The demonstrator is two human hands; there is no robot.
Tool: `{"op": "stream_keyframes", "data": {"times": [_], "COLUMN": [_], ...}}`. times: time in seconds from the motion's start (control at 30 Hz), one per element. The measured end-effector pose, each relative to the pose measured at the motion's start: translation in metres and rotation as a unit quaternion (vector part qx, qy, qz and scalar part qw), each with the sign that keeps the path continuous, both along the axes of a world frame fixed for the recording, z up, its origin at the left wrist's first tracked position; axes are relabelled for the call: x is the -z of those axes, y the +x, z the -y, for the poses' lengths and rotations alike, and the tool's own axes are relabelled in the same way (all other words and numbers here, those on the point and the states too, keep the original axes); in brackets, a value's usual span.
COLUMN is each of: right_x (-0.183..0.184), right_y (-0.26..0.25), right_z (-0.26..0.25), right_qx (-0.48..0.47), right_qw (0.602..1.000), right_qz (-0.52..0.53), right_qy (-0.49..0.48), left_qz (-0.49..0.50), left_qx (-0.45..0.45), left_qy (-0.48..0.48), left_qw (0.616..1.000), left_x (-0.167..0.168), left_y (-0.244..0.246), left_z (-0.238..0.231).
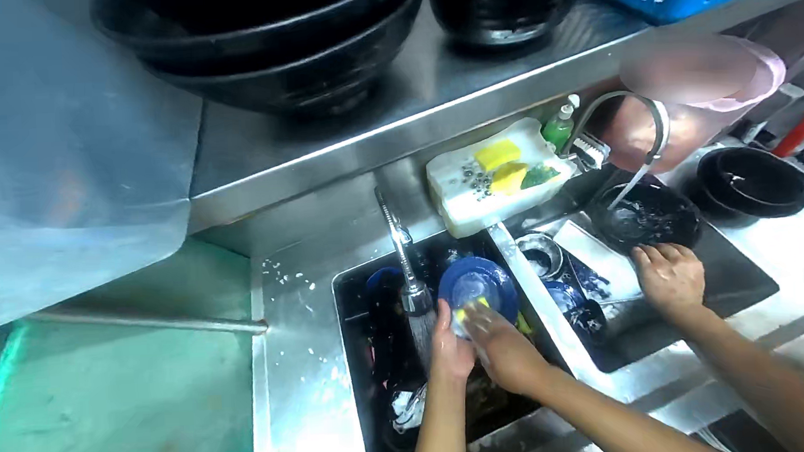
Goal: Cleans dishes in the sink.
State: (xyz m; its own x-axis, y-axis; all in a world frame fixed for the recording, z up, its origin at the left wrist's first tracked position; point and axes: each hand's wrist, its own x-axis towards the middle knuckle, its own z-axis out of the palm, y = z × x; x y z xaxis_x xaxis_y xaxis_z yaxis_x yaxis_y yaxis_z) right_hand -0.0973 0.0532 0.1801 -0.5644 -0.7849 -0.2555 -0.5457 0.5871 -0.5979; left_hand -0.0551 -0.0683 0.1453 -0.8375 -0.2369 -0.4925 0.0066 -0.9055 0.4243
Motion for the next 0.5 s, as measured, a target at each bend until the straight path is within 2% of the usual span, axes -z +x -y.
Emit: {"op": "stream_keyframes", "data": {"times": [0.07,0.13,0.2,0.27,0.37,0.47,0.5], "right_x": [-0.001,0.011,0.02,0.015,-0.002,-0.021,-0.02], "right_y": [-0.023,-0.053,-0.062,-0.042,-0.004,0.002,0.001], "right_z": [0.007,0.004,-0.009,-0.021,-0.016,0.0,-0.004], "right_qx": [0.0,0.036,0.099,0.123,0.071,0.027,-0.001], "right_qw": [0.997,0.978,0.96,0.972,0.992,0.988,0.987], "right_qz": [-0.044,-0.165,-0.233,-0.182,-0.035,-0.017,-0.035], "right_qy": [-0.071,-0.121,-0.123,-0.081,-0.101,-0.153,-0.157], "left_qz": [0.003,-0.031,-0.055,-0.075,-0.054,-0.007,-0.029], "left_qx": [0.026,0.029,0.017,0.001,0.003,0.046,0.046], "left_qy": [0.029,0.056,0.041,0.028,0.001,-0.116,-0.108], "left_qw": [0.999,0.997,0.997,0.997,0.999,0.992,0.993], "left_x": [-0.007,-0.006,-0.007,-0.008,-0.024,-0.068,-0.066], "left_y": [0.004,0.006,0.007,0.003,0.0,-0.001,0.0], "left_z": [-0.012,-0.016,-0.013,-0.004,-0.006,-0.02,-0.017]}}
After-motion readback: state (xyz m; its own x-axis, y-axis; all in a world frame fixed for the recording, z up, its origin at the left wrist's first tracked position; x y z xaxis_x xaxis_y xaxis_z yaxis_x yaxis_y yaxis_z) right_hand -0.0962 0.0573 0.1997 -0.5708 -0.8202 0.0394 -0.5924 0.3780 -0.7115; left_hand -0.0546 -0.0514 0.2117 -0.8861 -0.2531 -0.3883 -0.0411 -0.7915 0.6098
